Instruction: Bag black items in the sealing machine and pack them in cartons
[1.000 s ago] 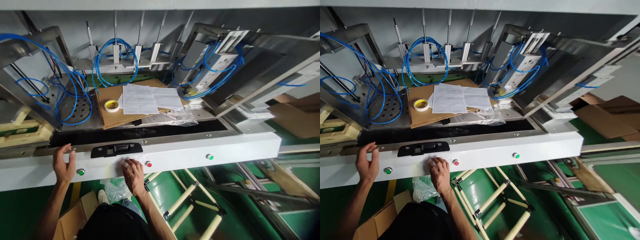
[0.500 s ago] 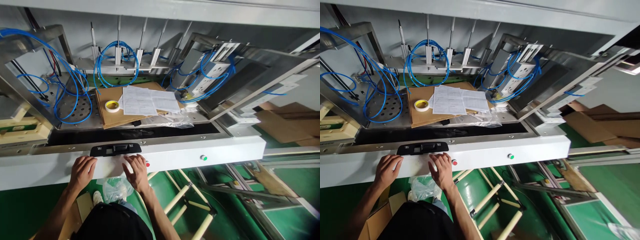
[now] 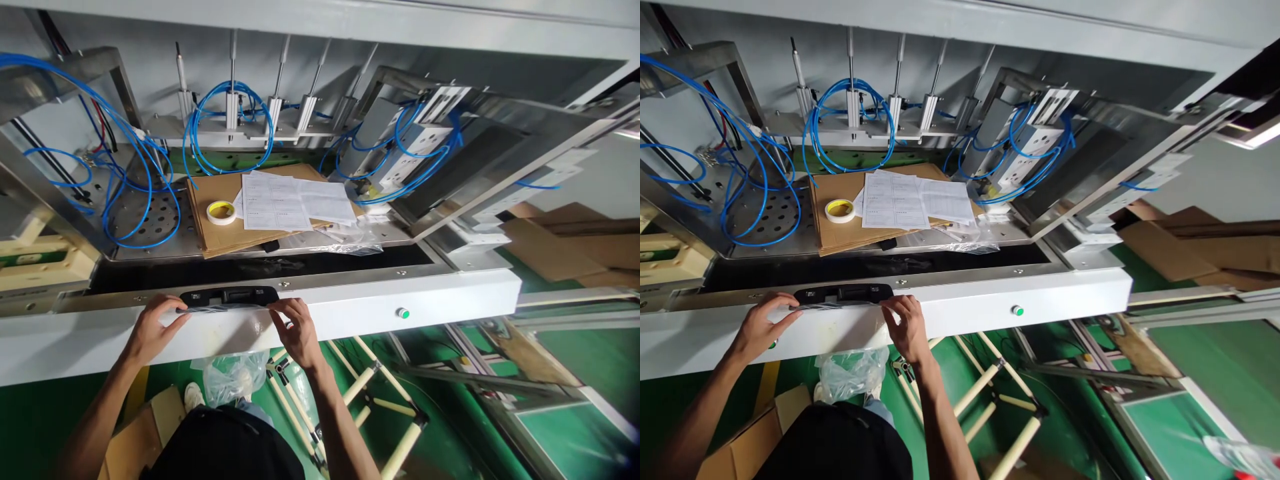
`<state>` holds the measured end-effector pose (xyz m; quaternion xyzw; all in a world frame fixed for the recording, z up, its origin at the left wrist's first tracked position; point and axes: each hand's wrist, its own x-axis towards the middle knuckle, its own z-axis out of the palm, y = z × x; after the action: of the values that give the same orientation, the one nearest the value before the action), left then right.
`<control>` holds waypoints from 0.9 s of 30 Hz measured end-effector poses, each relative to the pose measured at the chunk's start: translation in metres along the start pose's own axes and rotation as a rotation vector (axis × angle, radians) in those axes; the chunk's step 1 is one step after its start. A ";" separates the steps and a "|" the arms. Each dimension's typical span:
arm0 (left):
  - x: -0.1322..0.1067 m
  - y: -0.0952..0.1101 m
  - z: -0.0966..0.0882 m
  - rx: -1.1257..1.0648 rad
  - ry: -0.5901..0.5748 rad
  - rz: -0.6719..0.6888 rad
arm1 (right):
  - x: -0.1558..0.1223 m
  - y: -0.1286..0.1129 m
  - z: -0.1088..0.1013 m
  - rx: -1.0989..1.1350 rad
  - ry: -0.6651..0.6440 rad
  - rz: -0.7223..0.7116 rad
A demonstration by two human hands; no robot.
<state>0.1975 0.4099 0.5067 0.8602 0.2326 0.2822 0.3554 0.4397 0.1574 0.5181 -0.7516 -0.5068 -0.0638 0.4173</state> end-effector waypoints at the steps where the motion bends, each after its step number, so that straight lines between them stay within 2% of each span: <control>1: 0.001 0.000 0.000 -0.005 0.006 0.014 | 0.001 0.001 0.001 0.009 0.006 0.011; 10: 0.012 -0.006 0.017 -0.037 0.076 -0.178 | 0.015 0.014 0.021 0.171 0.002 0.151; 15: 0.019 -0.006 0.026 -0.064 0.169 -0.163 | 0.021 0.016 0.024 0.162 0.005 0.156; 19: 0.023 -0.008 0.030 -0.072 0.123 -0.133 | 0.023 0.016 0.020 0.118 -0.049 0.135; 21: 0.025 -0.010 0.031 -0.063 0.091 -0.106 | 0.022 0.010 0.019 -0.005 -0.029 0.123; 24: 0.025 -0.011 0.030 -0.071 0.071 -0.081 | 0.020 -0.012 0.026 -0.244 0.059 0.075; 25: 0.025 -0.011 0.030 -0.076 0.063 -0.083 | 0.019 -0.021 0.032 -0.287 0.055 0.027; 27: 0.023 -0.012 0.028 -0.075 0.049 -0.084 | 0.017 -0.039 0.048 -0.306 -0.040 -0.103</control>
<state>0.2299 0.4179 0.4883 0.8286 0.2664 0.2965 0.3931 0.4005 0.2081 0.5183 -0.7805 -0.5372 -0.1468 0.2841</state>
